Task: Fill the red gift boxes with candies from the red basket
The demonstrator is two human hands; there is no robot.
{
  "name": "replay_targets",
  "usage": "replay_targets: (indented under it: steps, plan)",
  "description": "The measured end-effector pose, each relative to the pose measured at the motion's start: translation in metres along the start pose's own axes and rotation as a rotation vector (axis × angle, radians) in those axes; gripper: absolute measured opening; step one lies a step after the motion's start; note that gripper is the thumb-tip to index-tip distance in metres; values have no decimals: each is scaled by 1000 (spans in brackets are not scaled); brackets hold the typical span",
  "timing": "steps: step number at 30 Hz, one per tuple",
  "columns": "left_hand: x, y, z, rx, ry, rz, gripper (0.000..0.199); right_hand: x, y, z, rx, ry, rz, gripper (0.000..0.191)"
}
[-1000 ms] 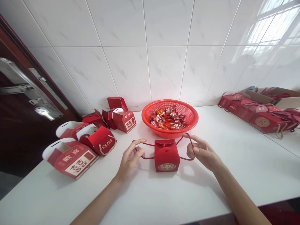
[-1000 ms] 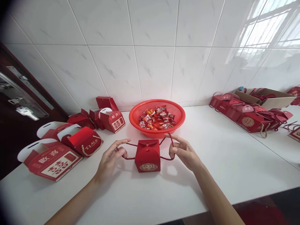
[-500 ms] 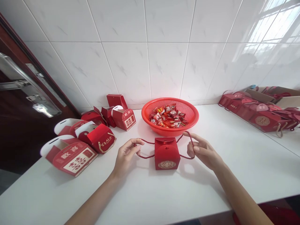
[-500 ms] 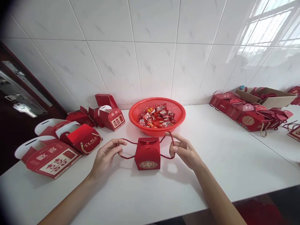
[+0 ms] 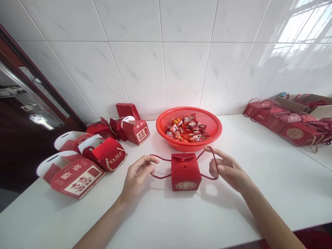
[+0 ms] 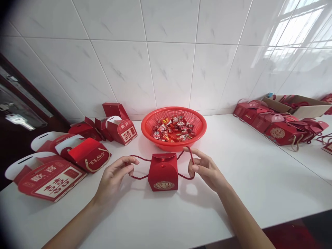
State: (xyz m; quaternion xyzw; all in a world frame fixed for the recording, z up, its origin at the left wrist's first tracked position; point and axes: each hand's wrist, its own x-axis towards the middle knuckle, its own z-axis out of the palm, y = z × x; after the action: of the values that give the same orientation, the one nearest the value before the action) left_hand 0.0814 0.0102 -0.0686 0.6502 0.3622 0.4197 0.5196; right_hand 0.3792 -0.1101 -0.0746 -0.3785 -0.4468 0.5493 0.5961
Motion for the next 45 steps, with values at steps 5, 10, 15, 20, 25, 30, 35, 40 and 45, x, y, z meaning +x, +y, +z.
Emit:
replay_targets:
  steps: [5, 10, 15, 20, 25, 30, 35, 40, 45]
  plan:
    - [1, 14, -7, -56, -24, 32, 14, 4, -6, -2, -42, 11, -12, 52]
    - [7, 44, -9, -179, -78, 66, 15, 11, -22, -2, -122, 12, -81, 42]
    - [17, 73, -1, -306, -177, 109, 14, 20, -48, 10, -197, 26, -124, 28]
    - [28, 93, 18, -276, -326, 76, 20, 37, -68, 36, -339, 22, -75, 22]
    - [32, 98, 39, -93, -474, 72, 36, 55, -80, 63, -521, -73, -35, 19]
    - [32, 100, 46, -63, -480, 0, 51, 63, -81, 74, -657, 4, -11, 17]
    - [29, 97, 49, -87, -516, -65, 64, 62, -73, 75, -782, 85, -11, 13]
    - [26, 96, 55, -115, -569, -89, 62, 61, -65, 75, -853, 102, 9, 18]
    - [26, 96, 56, -161, -596, -58, 53, 60, -63, 74, -764, 132, -22, 10]
